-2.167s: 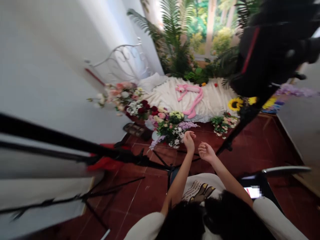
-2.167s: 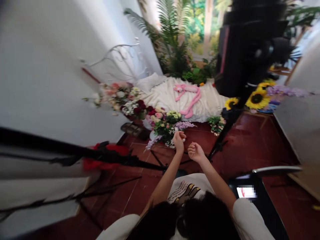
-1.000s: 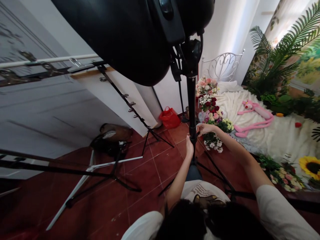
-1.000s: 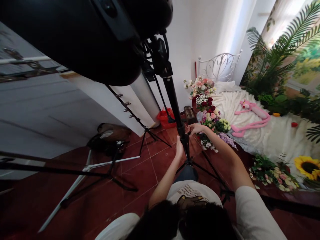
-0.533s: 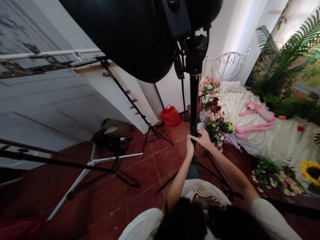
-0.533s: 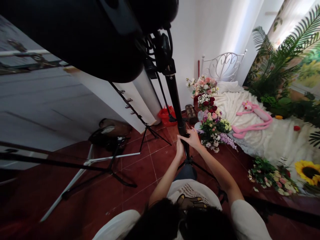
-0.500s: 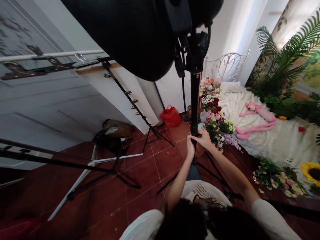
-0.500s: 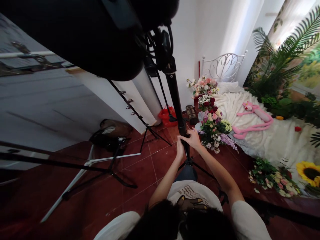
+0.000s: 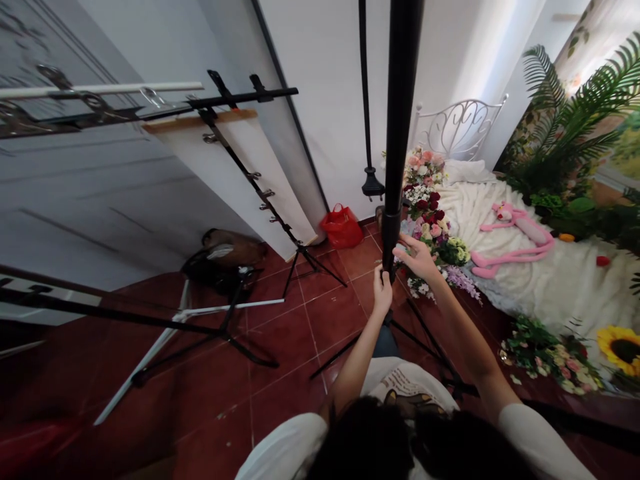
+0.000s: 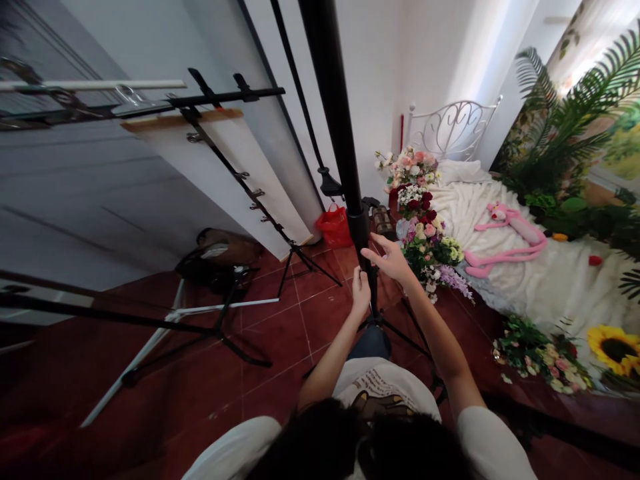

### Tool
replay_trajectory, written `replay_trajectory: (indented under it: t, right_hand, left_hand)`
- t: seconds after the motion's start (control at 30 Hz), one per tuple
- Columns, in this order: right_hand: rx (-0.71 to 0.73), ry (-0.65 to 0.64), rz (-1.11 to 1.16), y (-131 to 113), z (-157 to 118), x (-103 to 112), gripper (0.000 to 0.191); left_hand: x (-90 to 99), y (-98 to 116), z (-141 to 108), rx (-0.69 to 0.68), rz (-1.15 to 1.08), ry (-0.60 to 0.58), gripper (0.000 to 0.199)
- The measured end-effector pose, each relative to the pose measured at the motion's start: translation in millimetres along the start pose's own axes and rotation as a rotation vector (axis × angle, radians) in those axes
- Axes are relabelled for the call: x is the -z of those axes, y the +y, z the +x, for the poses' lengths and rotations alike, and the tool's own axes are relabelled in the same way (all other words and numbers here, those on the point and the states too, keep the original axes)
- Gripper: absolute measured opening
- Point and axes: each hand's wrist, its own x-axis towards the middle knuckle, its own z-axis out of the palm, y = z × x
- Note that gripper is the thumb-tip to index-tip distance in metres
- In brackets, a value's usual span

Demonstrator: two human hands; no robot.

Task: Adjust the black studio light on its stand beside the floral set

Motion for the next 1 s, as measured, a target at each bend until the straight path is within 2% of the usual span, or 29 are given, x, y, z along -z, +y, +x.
replay_trajectory:
  t: [0.1, 0.17, 0.27, 0.33, 0.47, 0.67, 0.73, 0.83, 0.9, 1.0]
  right_hand:
    - [-0.115, -0.03, 0.037, 41.1, -15.4, 16.9, 0.043]
    - [-0.195, -0.046, 0.022, 69.4, -27.4, 20.9, 0.037]
    - [-0.263, -0.024, -0.011, 100.1, -40.0, 16.0, 0.028]
    - [-0.269, 0.017, -0.023, 108.9, -41.9, 9.8, 0.03]
    - [-0.347, 0.129, 0.022, 106.1, -33.2, -0.5, 0.033]
    - [-0.481, 0.399, -0.003, 95.4, -16.8, -13.8, 0.035]
    - [-0.493, 0.424, 0.041, 92.5, -19.8, -16.3, 0.034]
    - [-0.502, 0.413, 0.222, 86.9, -39.3, -11.0, 0.037]
    - [-0.512, 0.421, 0.34, 83.8, -63.9, 0.9, 0.041]
    - [-0.55, 0.535, 0.424, 82.6, -118.6, 27.5, 0.044]
  left_hand:
    - [0.7, -1.0, 0.9, -0.023, 0.002, 0.002, 0.047]
    - [1.7, -2.1, 1.6, -0.044, 0.004, -0.007, 0.046]
    - [3.4, -4.0, 3.0, -0.053, 0.01, -0.02, 0.045]
    - [4.7, -4.5, 3.6, -0.036, 0.012, -0.022, 0.045]
    - [6.2, -1.0, 3.0, -0.027, 0.008, -0.036, 0.045]
    - [9.1, 4.3, -9.6, -0.039, -0.004, 0.017, 0.045]
    - [13.6, -4.0, -19.2, -0.023, 0.002, 0.073, 0.043]
    - [18.0, -29.3, -37.0, 0.07, 0.043, 0.185, 0.038]
    - [13.5, -48.8, -49.0, 0.165, 0.044, 0.108, 0.037]
    - [-10.7, -68.1, -65.7, 0.256, 0.0, -0.215, 0.037]
